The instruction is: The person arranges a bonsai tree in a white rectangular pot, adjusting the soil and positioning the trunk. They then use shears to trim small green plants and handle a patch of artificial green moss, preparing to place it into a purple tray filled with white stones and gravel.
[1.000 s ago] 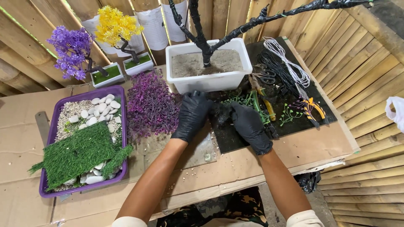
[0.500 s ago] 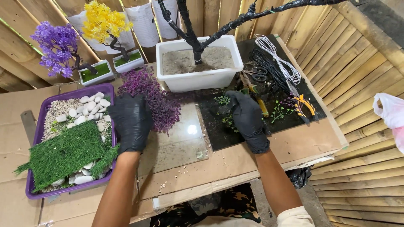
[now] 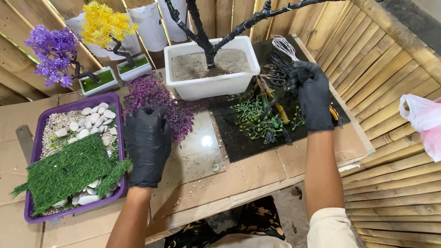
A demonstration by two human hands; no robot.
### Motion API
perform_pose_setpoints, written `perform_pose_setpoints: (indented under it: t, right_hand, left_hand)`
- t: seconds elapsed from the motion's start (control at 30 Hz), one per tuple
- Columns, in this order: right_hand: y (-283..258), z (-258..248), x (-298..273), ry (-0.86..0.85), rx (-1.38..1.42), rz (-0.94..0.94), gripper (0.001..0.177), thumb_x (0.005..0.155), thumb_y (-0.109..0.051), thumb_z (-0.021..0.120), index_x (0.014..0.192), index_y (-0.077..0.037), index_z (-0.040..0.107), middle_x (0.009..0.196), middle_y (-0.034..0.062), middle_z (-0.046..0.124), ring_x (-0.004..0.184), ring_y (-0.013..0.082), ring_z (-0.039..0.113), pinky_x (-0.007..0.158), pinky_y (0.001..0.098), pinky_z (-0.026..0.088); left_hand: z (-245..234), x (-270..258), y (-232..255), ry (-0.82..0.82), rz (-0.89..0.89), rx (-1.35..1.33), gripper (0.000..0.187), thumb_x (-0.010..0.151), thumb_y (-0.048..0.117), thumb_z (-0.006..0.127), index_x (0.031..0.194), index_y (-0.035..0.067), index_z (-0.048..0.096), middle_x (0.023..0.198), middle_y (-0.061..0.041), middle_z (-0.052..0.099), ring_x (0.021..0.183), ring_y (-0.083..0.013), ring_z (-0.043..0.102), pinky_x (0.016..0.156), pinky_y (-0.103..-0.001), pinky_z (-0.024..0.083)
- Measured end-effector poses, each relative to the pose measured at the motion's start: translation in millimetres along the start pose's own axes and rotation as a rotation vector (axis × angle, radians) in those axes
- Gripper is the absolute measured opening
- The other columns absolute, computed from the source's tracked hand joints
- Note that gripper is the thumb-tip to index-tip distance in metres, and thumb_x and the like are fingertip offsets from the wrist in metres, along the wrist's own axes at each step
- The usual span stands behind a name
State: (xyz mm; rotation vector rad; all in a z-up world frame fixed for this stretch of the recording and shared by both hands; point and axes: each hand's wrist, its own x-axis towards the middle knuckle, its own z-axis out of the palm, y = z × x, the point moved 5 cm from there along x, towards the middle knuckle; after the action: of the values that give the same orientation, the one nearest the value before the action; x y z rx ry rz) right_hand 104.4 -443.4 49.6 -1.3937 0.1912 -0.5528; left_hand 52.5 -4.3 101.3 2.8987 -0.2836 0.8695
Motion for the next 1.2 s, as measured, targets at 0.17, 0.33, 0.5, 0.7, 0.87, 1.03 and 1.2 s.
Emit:
perform_pose_setpoints:
  t: [0.17, 0.33, 0.5, 0.7, 0.87, 1.03, 1.2]
  right_hand:
    - [-25.9, -8.2, 30.9, 0.016, 0.223, -0.141, 0.009, 0.103, -0.002, 0.065, 0.108, -0.004, 0.071, 0.094, 0.0153, 0.072, 0.077, 0.0195, 0.069, 0.069, 0.0294, 0.063]
    - [-64.3, 4.7, 45.9, -0.112, 0.217, -0.418, 0.018, 0.108, 0.003, 0.054, 0.105, -0.006, 0.069, 0.105, 0.0147, 0.07, 0.092, 0.024, 0.07, 0.08, 0.0323, 0.064]
    - [-74.0, 12.4, 75.5, -0.106, -0.263, -1.035, 0.023, 0.093, 0.002, 0.054, 0.113, 0.004, 0.063, 0.12, 0.0194, 0.058, 0.119, 0.0343, 0.056, 0.107, 0.0445, 0.046]
    - [-73.3, 55.2, 5.2, -0.551, -1.118, 0.144, 0.087, 0.085, -0.01, 0.075, 0.162, -0.017, 0.035, 0.165, 0.0187, 0.034, 0.15, 0.045, 0.03, 0.123, 0.0554, 0.026]
    - [-13.8, -10.7, 48.9, -0.465, -1.489, -0.158, 0.071, 0.094, -0.03, 0.069, 0.159, -0.013, 0.044, 0.153, 0.0215, 0.047, 0.138, 0.0432, 0.046, 0.112, 0.0551, 0.04]
    - [-39.4, 14.6, -22.5, -0.445, -1.395, -0.165, 0.051, 0.095, -0.038, 0.07, 0.145, -0.027, 0.062, 0.131, 0.0092, 0.068, 0.123, 0.0335, 0.063, 0.101, 0.0498, 0.052]
    - [-0.5, 30.9, -61.0, -0.516, -1.299, 0.104, 0.082, 0.096, -0.053, 0.068, 0.16, -0.013, 0.034, 0.105, 0.0181, 0.072, 0.112, 0.0426, 0.067, 0.099, 0.0641, 0.053]
  left_hand:
    - [13.2, -9.9, 18.8, -0.019, 0.129, -0.309, 0.033, 0.084, 0.011, 0.071, 0.114, 0.025, 0.076, 0.088, -0.011, 0.065, 0.081, -0.0362, 0.064, 0.068, -0.048, 0.05]
    - [29.5, -34.0, 59.4, -0.107, 0.191, -0.462, 0.029, 0.088, 0.009, 0.073, 0.117, 0.01, 0.071, 0.1, -0.016, 0.07, 0.086, -0.0315, 0.062, 0.074, -0.043, 0.049]
    - [39.2, -49.2, 98.0, -0.211, 0.368, -0.495, 0.011, 0.097, 0.016, 0.064, 0.102, 0.008, 0.069, 0.086, -0.017, 0.066, 0.077, -0.0374, 0.06, 0.06, -0.048, 0.048]
    - [84.8, -68.2, 104.1, -0.347, 0.372, -0.433, 0.022, 0.09, 0.032, 0.068, 0.11, 0.025, 0.064, 0.105, -0.006, 0.059, 0.099, -0.0344, 0.063, 0.074, -0.047, 0.058]
    - [88.7, -33.2, 131.6, -0.391, 0.33, -0.595, 0.034, 0.092, 0.03, 0.066, 0.125, 0.023, 0.062, 0.113, -0.011, 0.061, 0.1, -0.0382, 0.065, 0.079, -0.052, 0.059]
    - [89.0, 17.7, 180.8, -0.467, 0.338, -0.856, 0.056, 0.096, 0.007, 0.055, 0.151, 0.015, 0.047, 0.136, -0.023, 0.06, 0.114, -0.0497, 0.064, 0.09, -0.06, 0.056]
    - [130.2, 37.9, 214.0, -0.543, 0.406, -0.755, 0.082, 0.09, 0.01, 0.063, 0.161, 0.014, 0.024, 0.136, -0.024, 0.061, 0.114, -0.0483, 0.065, 0.088, -0.063, 0.057]
